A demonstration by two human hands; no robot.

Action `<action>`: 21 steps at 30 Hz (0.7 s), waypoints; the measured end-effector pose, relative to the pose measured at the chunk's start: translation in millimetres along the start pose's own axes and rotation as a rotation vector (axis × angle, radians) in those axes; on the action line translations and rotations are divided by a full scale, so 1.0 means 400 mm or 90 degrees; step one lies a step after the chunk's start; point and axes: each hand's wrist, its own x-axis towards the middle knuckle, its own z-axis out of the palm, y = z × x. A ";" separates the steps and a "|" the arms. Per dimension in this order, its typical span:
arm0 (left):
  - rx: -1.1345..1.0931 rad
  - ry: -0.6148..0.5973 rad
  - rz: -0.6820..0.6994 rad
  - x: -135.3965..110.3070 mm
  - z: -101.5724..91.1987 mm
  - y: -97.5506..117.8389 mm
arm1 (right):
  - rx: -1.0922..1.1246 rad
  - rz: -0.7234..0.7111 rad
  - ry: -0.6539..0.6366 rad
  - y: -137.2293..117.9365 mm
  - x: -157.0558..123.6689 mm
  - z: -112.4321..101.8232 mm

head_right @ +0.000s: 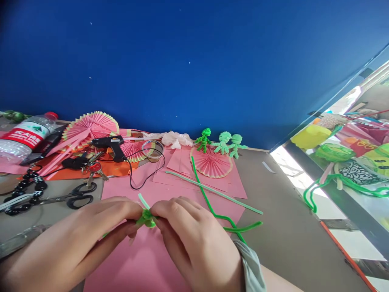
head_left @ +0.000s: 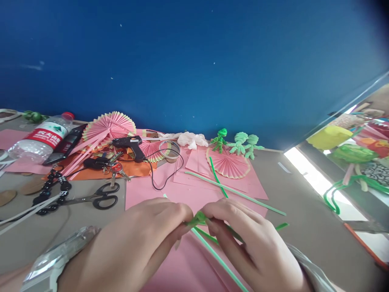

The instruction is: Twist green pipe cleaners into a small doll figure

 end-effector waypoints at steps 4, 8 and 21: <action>-0.034 0.015 0.037 0.005 -0.019 -0.003 | 0.093 0.094 0.008 -0.015 0.010 -0.011; -0.005 0.051 0.076 0.008 -0.029 -0.002 | 0.217 0.148 -0.007 -0.024 0.014 -0.015; -0.115 0.005 0.007 0.002 -0.015 -0.004 | 0.262 0.177 -0.004 -0.010 0.014 0.025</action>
